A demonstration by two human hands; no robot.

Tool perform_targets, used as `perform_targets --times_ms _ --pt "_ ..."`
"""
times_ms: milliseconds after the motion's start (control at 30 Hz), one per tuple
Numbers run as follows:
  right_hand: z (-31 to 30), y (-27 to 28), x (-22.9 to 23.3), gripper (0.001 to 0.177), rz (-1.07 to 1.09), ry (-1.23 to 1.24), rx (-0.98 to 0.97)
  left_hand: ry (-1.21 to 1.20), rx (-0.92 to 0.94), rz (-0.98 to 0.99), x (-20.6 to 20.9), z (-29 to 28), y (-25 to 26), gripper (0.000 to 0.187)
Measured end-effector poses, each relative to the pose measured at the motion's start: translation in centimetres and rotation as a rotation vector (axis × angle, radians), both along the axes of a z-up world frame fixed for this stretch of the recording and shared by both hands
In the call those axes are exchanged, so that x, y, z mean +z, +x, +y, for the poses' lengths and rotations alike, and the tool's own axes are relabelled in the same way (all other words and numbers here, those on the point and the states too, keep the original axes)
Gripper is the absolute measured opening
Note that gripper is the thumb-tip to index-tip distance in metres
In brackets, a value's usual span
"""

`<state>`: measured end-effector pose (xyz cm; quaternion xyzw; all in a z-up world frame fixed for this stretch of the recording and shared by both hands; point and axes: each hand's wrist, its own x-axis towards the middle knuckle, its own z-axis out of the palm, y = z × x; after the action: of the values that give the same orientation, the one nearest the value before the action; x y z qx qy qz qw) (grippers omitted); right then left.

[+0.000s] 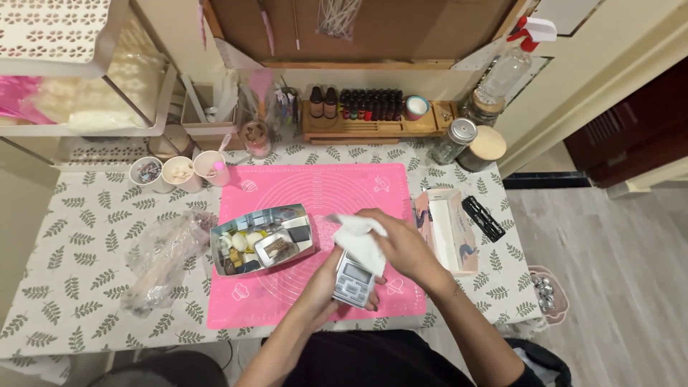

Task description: The recorder prepares and organizes various candle-making supplies on a workstation, including cleaning a digital scale.

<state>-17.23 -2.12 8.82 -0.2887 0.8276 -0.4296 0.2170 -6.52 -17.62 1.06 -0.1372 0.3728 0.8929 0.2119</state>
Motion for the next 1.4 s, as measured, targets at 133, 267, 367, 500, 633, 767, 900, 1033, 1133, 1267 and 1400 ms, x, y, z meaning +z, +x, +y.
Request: perform_targets --times_ms 133,267,367,500,633,767,900,1033,1133,1267,1400 --pt "0.7 0.6 -0.3 0.057 0.141 -0.074 0.123 0.068 0.061 -0.064 0.7 0.2 0.2 0.07" --pt "-1.1 -0.2 -1.4 0.044 0.163 -0.164 0.053 0.051 0.066 -0.077 0.9 -0.3 -0.2 0.074" --pt "-0.8 -0.5 -0.5 0.05 0.082 -0.141 0.022 0.022 0.077 -0.026 1.4 -0.8 -0.4 0.07" --pt "-1.3 1.1 0.6 0.074 0.287 -0.111 0.159 0.041 0.228 -0.142 2.4 -1.2 -1.5 0.052" --pt "-2.8 0.3 -0.1 0.046 -0.011 -0.062 -0.102 -0.121 0.073 0.03 3.2 -1.8 -0.3 0.065" --pt "-1.8 0.4 0.3 0.054 0.105 -0.287 0.088 -0.07 0.086 0.025 2.2 -3.2 -0.7 0.078" --pt "-2.1 0.8 1.3 0.085 0.281 -0.124 0.162 -0.071 0.229 -0.043 1.2 -2.0 -1.2 0.058" --pt "-3.0 -0.8 1.0 0.05 0.085 -0.217 0.039 -0.098 0.061 0.087 2.3 -3.3 -1.3 0.073" --pt "-2.6 0.0 1.0 0.064 0.176 -0.198 0.151 -0.034 0.154 -0.028 3.2 -3.0 -0.2 0.067" --pt "-2.0 -0.1 1.2 0.067 0.31 -0.239 0.228 -0.01 0.179 -0.111 4.6 -2.9 -1.1 0.062" --pt "-1.5 -2.4 -0.5 0.044 0.423 -0.112 -0.252 -0.012 0.029 0.187 6.1 -3.1 -0.5 0.066"
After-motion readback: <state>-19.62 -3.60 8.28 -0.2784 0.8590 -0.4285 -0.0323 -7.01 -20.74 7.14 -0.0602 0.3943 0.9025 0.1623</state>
